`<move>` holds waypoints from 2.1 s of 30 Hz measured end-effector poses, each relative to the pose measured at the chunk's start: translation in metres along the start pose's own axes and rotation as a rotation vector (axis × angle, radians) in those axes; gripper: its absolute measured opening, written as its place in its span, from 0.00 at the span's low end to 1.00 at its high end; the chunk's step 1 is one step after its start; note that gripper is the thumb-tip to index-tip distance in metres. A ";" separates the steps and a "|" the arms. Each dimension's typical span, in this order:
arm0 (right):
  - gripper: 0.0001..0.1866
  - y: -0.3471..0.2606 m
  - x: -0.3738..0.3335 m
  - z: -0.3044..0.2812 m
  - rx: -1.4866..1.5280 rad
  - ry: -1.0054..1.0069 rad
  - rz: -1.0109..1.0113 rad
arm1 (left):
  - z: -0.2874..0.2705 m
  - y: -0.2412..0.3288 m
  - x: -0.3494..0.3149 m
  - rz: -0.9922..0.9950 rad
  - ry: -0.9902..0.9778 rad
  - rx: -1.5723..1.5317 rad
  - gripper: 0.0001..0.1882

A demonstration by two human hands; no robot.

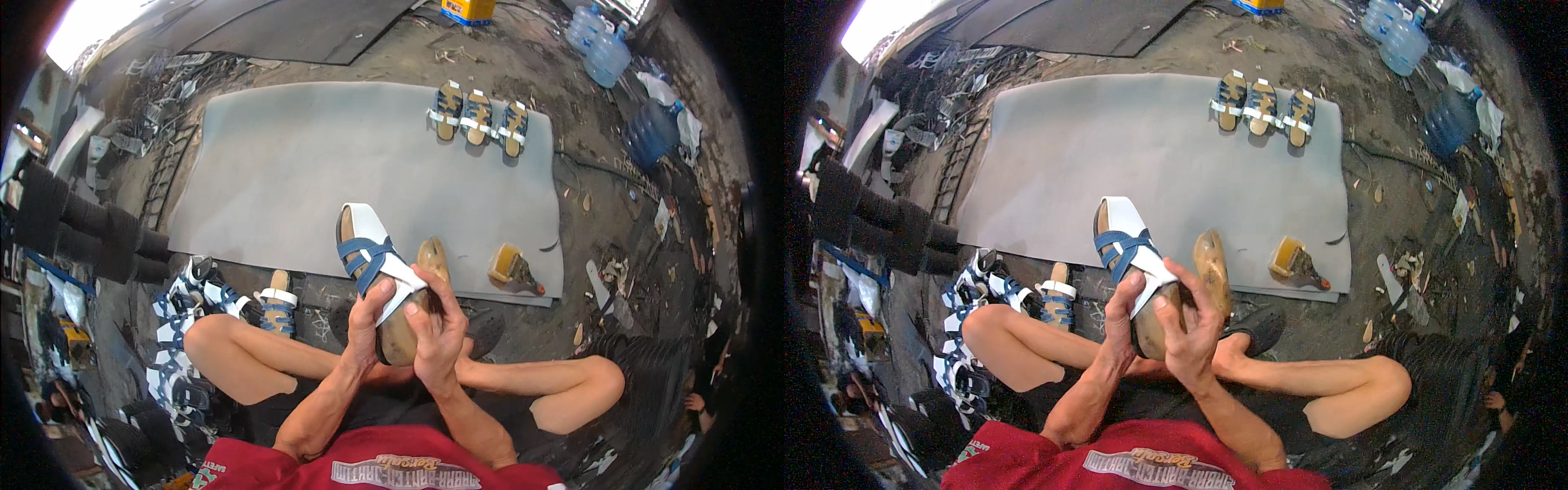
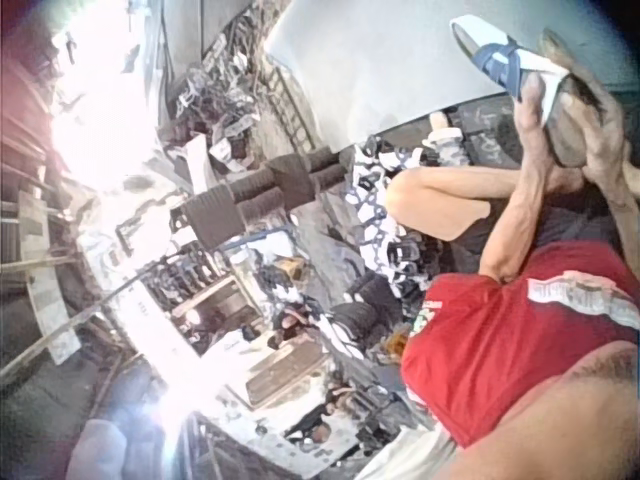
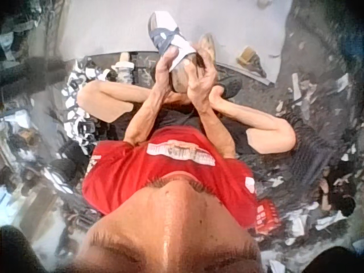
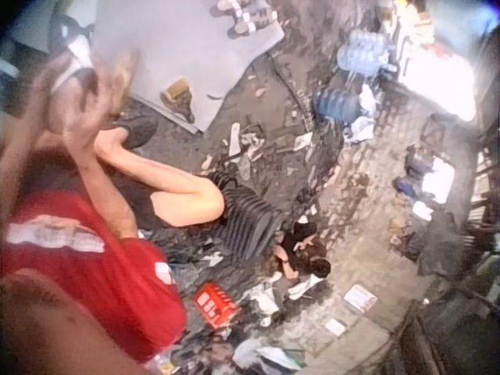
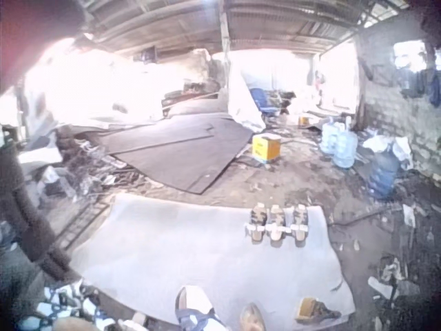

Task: The person sits on the floor and applies glue to the soles of several sandals using a brush. They dip the brush into a container of glue and spread it evenly across the sole of each sandal before setting it aside.

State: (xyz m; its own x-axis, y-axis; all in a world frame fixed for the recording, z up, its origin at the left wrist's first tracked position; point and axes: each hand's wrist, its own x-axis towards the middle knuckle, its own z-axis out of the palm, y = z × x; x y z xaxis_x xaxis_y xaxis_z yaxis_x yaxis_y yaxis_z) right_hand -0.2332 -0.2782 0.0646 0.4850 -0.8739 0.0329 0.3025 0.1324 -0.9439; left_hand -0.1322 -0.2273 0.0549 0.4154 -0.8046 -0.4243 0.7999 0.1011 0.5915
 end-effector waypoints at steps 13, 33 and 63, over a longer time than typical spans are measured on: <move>0.21 0.089 -0.060 -0.082 0.212 0.048 0.586 | -0.036 -0.060 0.027 0.141 -0.327 -0.047 0.48; 0.20 0.123 0.111 -0.327 0.367 0.947 0.612 | -0.056 -0.072 0.032 -0.204 0.030 -0.359 0.50; 0.28 0.091 0.073 -0.283 -1.152 0.787 0.100 | -0.035 -0.056 0.031 0.006 0.017 -0.260 0.44</move>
State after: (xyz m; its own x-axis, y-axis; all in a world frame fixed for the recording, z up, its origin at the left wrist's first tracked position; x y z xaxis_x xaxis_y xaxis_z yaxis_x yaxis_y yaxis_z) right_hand -0.4028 -0.4626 -0.1116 -0.2343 -0.9645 0.1220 -0.7277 0.0908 -0.6798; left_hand -0.1492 -0.2369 -0.0157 0.4260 -0.7940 -0.4337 0.8809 0.2548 0.3989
